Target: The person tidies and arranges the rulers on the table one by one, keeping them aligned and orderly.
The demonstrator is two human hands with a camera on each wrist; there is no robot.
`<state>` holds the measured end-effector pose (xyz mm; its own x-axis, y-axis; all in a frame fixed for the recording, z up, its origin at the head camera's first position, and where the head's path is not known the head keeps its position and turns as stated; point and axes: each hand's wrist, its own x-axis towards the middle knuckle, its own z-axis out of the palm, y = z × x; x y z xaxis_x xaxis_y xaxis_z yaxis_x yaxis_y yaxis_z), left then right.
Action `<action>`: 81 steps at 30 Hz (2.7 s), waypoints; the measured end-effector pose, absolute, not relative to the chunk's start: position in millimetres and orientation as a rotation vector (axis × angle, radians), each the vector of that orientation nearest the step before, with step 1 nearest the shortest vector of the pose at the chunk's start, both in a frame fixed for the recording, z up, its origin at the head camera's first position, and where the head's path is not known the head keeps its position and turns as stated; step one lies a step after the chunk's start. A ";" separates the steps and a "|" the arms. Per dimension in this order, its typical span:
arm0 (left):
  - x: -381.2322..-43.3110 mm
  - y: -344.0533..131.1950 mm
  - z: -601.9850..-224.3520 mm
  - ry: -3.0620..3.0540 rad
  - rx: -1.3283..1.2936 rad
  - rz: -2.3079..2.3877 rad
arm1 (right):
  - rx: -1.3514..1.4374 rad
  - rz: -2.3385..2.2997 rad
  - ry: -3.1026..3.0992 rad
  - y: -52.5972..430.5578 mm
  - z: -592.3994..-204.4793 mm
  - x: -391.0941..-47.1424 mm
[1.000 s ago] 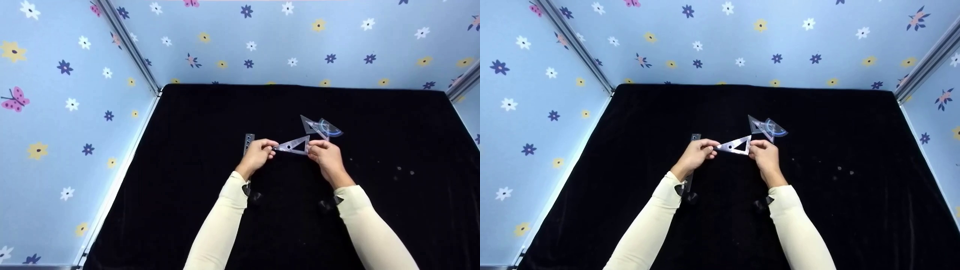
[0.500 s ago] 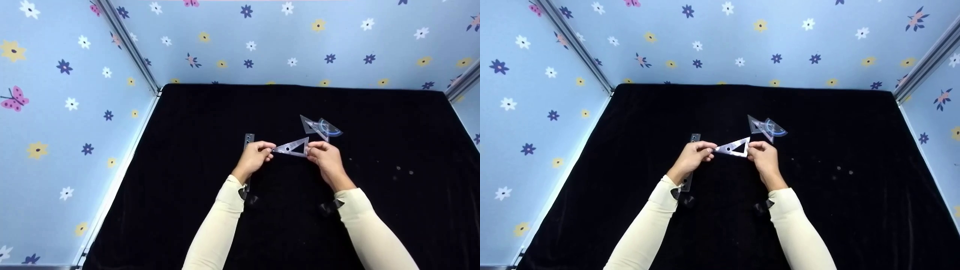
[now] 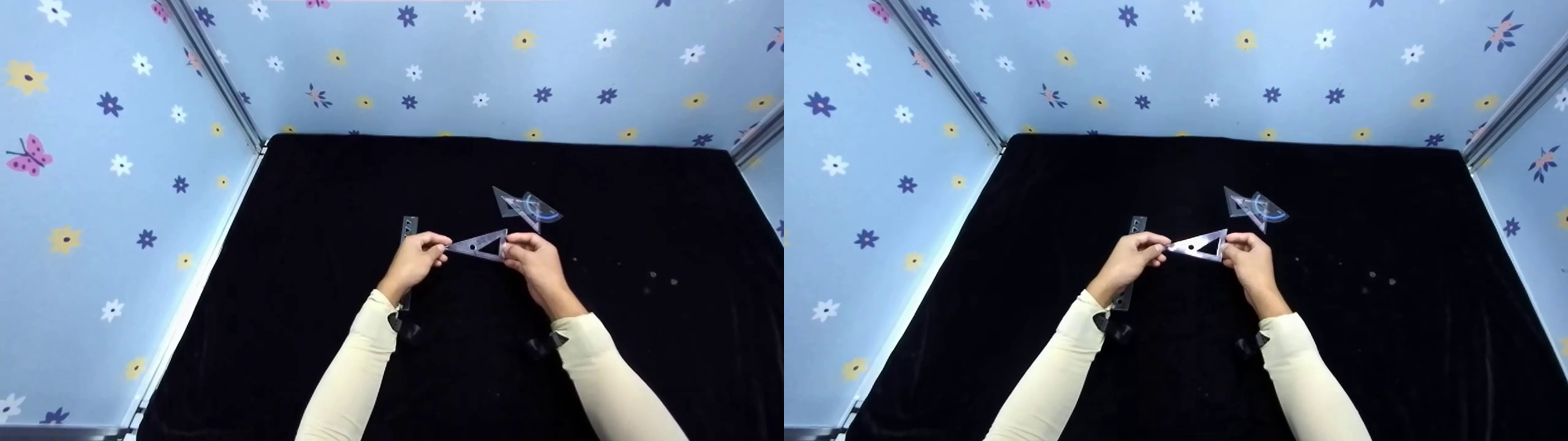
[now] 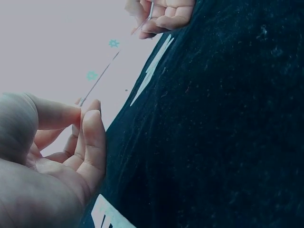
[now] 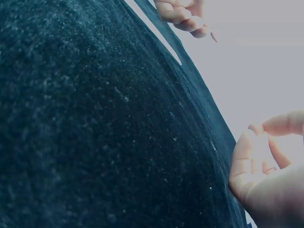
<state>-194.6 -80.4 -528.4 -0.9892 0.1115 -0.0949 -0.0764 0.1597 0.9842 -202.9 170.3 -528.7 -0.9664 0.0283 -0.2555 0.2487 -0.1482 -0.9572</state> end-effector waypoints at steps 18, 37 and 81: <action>-183.7 -94.6 -527.7 2.380 0.128 1.793 | 0.276 -2.208 1.914 169.9 -528.3 -189.9; -164.9 -104.1 -525.3 2.413 0.220 1.715 | 0.226 -2.139 1.930 171.3 -529.1 -174.0; -147.2 -131.3 -569.6 2.626 0.360 1.505 | 0.096 -2.004 1.882 167.4 -536.1 -154.9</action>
<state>-147.2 -131.3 -569.6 -0.9678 0.2493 0.0354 0.1565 0.4856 0.8601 -154.9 167.4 -536.1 -0.9223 -0.2315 -0.3096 0.3236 -0.0241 -0.9459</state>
